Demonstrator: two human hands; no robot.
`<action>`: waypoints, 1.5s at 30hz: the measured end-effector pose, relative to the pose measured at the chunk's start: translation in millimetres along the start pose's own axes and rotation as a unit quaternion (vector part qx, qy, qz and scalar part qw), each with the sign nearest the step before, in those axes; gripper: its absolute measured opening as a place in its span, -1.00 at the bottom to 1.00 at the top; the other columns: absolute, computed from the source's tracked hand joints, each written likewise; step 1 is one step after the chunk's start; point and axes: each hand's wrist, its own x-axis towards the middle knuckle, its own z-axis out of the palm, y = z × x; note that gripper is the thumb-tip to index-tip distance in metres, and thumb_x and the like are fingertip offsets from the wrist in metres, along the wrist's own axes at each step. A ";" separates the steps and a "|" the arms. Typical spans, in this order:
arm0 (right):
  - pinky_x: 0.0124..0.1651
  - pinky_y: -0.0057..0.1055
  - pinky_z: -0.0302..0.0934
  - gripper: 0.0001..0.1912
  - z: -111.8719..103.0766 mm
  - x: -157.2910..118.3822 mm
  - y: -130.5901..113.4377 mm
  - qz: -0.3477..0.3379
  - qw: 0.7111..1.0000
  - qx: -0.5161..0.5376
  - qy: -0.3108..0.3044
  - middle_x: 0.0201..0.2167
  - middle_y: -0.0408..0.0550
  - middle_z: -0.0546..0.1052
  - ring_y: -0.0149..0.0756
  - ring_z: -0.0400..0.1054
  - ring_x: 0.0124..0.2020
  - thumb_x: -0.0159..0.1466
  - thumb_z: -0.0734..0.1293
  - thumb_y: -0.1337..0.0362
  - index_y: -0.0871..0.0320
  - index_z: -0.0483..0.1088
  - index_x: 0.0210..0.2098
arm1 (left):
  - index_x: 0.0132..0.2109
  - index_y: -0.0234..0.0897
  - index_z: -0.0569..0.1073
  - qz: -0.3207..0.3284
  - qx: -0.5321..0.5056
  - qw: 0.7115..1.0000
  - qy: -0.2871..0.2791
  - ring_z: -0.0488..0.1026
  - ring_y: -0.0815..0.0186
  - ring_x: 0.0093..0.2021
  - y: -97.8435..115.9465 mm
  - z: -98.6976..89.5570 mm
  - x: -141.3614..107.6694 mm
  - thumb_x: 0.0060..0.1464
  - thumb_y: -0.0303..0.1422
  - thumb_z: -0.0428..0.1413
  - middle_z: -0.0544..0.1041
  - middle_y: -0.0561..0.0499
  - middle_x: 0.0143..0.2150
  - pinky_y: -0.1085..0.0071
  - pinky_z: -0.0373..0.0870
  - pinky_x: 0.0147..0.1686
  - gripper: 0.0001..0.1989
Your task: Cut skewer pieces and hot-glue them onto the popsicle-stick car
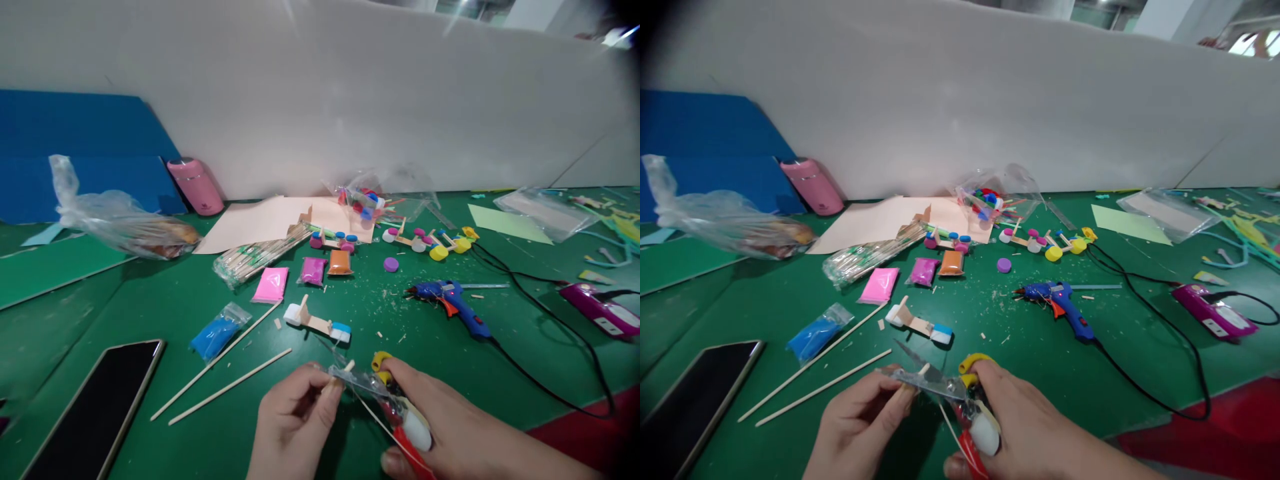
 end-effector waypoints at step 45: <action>-0.14 -0.35 0.09 -0.44 -2.5 3.8 18.3 -0.166 0.983 -0.057 0.049 -0.20 -0.04 0.29 -0.20 0.20 -0.20 -0.12 0.35 0.26 0.13 0.13 -0.13 | -0.48 -0.32 0.38 -0.222 -0.440 0.844 -0.210 -0.01 0.56 -0.72 -20.9 7.4 -12.3 -0.19 -0.24 0.22 0.20 0.17 -0.73 0.53 -0.04 -0.63 -0.76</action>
